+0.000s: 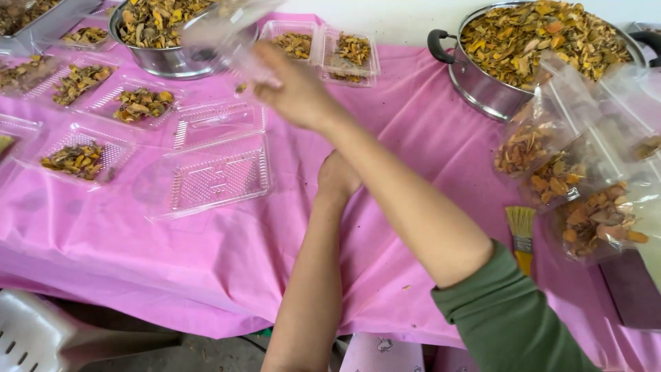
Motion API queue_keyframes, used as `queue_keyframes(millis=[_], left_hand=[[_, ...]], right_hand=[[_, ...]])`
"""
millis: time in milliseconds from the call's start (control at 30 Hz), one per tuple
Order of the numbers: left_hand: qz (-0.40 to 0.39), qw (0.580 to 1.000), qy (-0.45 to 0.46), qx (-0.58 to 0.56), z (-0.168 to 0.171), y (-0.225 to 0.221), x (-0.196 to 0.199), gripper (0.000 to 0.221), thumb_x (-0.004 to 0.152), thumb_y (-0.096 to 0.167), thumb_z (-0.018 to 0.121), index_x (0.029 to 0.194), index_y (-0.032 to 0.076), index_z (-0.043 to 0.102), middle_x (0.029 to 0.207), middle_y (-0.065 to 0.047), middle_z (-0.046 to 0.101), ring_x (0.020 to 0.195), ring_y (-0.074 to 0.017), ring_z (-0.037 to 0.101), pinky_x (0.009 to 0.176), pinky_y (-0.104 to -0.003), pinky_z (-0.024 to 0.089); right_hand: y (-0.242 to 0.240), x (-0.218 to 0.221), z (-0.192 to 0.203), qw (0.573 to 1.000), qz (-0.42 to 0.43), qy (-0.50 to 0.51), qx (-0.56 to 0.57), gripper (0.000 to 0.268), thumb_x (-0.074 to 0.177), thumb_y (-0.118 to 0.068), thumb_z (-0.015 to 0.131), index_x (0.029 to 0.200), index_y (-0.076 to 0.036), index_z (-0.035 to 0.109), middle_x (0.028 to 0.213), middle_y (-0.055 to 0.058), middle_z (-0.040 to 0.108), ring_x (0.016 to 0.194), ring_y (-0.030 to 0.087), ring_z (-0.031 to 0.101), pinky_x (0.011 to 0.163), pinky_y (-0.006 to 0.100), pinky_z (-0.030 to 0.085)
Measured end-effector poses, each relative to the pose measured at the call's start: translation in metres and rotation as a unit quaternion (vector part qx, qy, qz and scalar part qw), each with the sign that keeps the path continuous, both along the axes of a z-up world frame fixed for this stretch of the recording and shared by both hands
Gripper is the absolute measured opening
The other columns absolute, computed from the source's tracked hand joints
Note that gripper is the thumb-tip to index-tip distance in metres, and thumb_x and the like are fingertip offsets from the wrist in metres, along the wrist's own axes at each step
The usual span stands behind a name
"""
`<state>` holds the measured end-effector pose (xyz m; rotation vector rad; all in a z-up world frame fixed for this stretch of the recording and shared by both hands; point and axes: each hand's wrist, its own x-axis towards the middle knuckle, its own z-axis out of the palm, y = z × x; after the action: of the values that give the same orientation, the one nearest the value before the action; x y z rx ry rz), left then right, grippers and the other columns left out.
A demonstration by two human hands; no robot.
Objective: Sorting and cleaning dried tea pieces by hand and with a brush, then placing them into plastic bags and containers.
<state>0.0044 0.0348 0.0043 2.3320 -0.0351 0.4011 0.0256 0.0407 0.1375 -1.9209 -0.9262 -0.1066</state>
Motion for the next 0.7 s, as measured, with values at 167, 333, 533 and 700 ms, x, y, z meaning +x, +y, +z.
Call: queue_keyframes(millis=[167, 333, 533, 700], left_hand=[[0.04, 0.998, -0.035, -0.043, -0.006, 0.009, 0.009, 0.035, 0.095, 0.038, 0.048, 0.101, 0.011, 0.069, 0.101, -0.018, 0.075, 0.094, -0.039, 0.07, 0.077, -0.05, 0.052], [0.076, 0.991, -0.069, -0.085, -0.016, 0.014, 0.009, 0.032, 0.094, 0.038, 0.053, 0.105, 0.014, 0.071, 0.101, -0.015, 0.076, 0.094, -0.0365, 0.071, 0.077, -0.047, 0.054], [0.118, 0.978, -0.114, -0.128, -0.009, 0.026, 0.012, 0.029, 0.094, 0.037, 0.059, 0.109, 0.017, 0.072, 0.102, -0.012, 0.077, 0.094, -0.0334, 0.073, 0.077, -0.043, 0.057], [0.154, 0.963, -0.15, -0.165, 0.002, 0.036, -0.003, 0.028, 0.093, 0.037, 0.064, 0.112, 0.019, 0.074, 0.102, -0.01, 0.078, 0.093, -0.0309, 0.075, 0.077, -0.04, 0.059]], right_hand=[[0.024, -0.001, -0.024, 0.977, 0.066, -0.159, -0.13, 0.064, 0.094, -0.01, 0.066, 0.152, -0.008, 0.04, 0.156, 0.014, 0.049, 0.143, 0.031, 0.047, 0.119, 0.043, 0.036], [0.016, -0.018, -0.029, 0.963, 0.072, -0.221, -0.136, 0.061, 0.092, -0.006, 0.067, 0.151, -0.011, 0.048, 0.146, 0.019, 0.058, 0.137, 0.043, 0.052, 0.116, 0.053, 0.043], [0.011, -0.009, -0.03, 0.958, 0.062, -0.249, -0.128, 0.061, 0.093, -0.003, 0.066, 0.151, -0.014, 0.049, 0.141, 0.016, 0.062, 0.137, 0.038, 0.053, 0.116, 0.048, 0.044], [0.007, 0.012, -0.037, 0.983, 0.024, -0.182, -0.009, 0.061, 0.091, -0.01, 0.077, 0.147, -0.019, 0.053, 0.134, 0.017, 0.064, 0.126, 0.039, 0.064, 0.109, 0.051, 0.053]])
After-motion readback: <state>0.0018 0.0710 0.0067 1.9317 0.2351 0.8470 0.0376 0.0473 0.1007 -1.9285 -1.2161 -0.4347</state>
